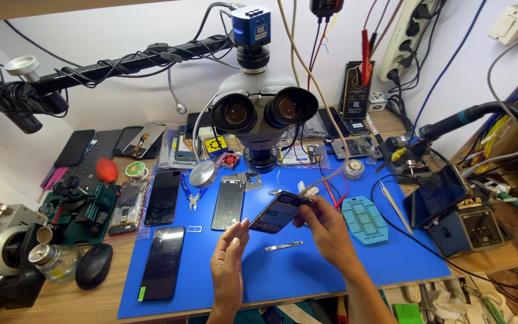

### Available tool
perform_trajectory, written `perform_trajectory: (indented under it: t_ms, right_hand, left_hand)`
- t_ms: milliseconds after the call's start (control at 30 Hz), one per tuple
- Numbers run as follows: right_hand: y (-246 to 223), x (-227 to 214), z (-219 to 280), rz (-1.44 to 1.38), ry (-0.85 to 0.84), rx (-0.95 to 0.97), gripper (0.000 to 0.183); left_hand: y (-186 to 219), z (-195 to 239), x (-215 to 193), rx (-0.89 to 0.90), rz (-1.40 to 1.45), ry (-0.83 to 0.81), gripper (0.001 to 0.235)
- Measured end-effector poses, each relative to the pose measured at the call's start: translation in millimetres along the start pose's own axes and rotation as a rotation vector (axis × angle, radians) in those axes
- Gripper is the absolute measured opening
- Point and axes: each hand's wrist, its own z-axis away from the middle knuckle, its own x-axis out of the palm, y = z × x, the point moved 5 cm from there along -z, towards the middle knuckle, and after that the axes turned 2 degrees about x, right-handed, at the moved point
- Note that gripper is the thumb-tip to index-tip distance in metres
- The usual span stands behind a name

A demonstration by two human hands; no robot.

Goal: The person disassembles a smartphone, removes the battery, and uses a screwdriver to adjust internal components. They then connect a charging cable to test the device and handle another smartphone to check its screen.

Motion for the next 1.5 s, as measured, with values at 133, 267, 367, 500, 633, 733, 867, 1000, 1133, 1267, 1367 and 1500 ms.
perform_trajectory:
  t_ms: [133,267,367,500,633,733,867,1000,1133,1267,1367,1500]
  right_hand:
    - [-31,4,-11,0.258,-0.058,0.073,0.019]
    - [-35,13,-21,0.453,-0.144,0.094,0.013]
    - [-31,17,-30,0.501,-0.168,0.085,0.013]
    - [-21,17,-36,0.494,-0.166,0.17,0.023]
    - [-23,18,-39,0.477,-0.169,0.186,0.027]
    - [-24,19,-40,0.471,-0.162,0.192,0.027]
    - [-23,21,-43,0.452,-0.144,0.201,0.028]
    - [-19,23,-46,0.427,-0.147,0.176,0.028]
    - [-16,22,-50,0.406,-0.135,0.202,0.03]
    - [1,17,-51,0.333,-0.092,0.194,0.023]
    - [25,14,-50,0.138,-0.026,0.131,0.023]
    - [11,19,-33,-0.155,0.045,0.04,0.018]
  left_hand:
    - [4,7,-2,0.105,-0.089,-0.004,0.034]
    - [9,12,-5,0.102,-0.111,0.001,0.031]
    - [13,15,-6,0.083,-0.141,0.006,0.031]
    - [13,15,-10,0.078,-0.163,0.001,0.03]
    - [11,13,-11,0.061,-0.172,0.018,0.029]
    - [11,13,-11,0.089,-0.186,0.004,0.028]
    - [8,12,-12,0.084,-0.197,0.006,0.028]
    - [4,11,-15,0.096,-0.205,0.001,0.026]
    - [2,8,-14,0.115,-0.208,-0.013,0.026]
    - [2,7,-15,0.212,-0.202,-0.025,0.025]
    - [1,6,-12,0.244,-0.178,-0.089,0.031]
    - [-17,3,-2,0.093,-0.044,-0.285,0.057]
